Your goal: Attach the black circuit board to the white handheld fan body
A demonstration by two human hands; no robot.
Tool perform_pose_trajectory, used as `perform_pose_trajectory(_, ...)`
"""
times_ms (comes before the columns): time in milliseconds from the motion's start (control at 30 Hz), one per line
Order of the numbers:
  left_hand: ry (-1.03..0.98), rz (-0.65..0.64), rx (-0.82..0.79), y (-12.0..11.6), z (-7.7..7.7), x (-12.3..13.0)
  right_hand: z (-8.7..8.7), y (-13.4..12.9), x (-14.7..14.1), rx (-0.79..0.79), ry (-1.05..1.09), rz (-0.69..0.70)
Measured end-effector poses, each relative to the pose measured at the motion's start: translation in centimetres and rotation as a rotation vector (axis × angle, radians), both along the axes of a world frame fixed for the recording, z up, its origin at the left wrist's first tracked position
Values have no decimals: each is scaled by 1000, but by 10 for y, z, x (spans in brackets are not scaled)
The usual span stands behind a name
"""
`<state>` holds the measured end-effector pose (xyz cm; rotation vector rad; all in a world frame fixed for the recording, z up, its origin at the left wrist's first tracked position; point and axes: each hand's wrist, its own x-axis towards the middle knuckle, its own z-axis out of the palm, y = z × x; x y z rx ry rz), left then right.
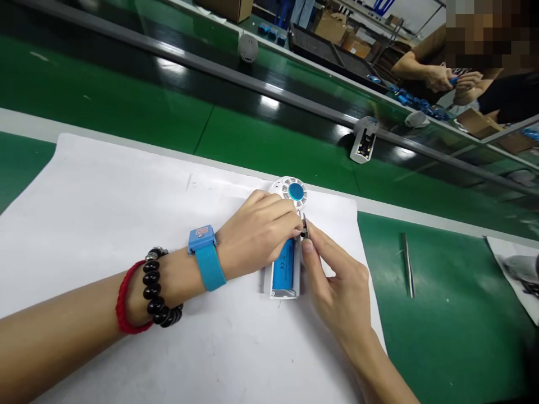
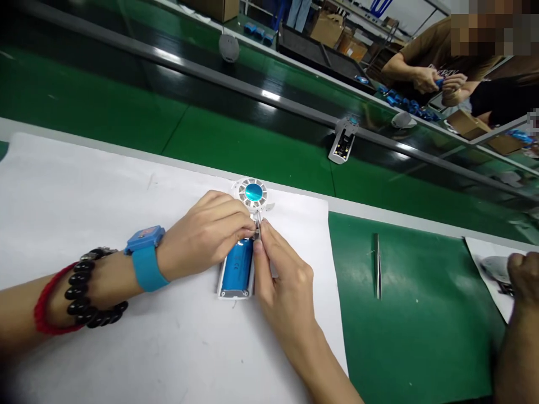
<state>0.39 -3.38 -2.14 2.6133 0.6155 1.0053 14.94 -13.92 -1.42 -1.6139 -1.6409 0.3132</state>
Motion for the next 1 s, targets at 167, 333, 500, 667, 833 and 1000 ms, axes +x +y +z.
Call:
perform_pose_trajectory(167,-71,141,-232,6,4,-22,-1,2,20,-217,375,21)
perform_pose_trajectory(333,249,137,-557,-7,13,-45,5,10,23,-486,694,64)
perform_pose_trajectory(500,411,122,-768,-22,29,-26,4,19,27,-583,919,103)
perform_pose_trajectory(667,188,-15,-1349,-17,36,-11,5,24,32,-594,1158,69)
perform_pose_trajectory(833,-154,-73,-1727,-13,38,-8,25,39,34,-560,1130,205)
perform_pose_trajectory(1000,-379,-9,-1388,-5,44,-7,56,70,35,-486,947,337)
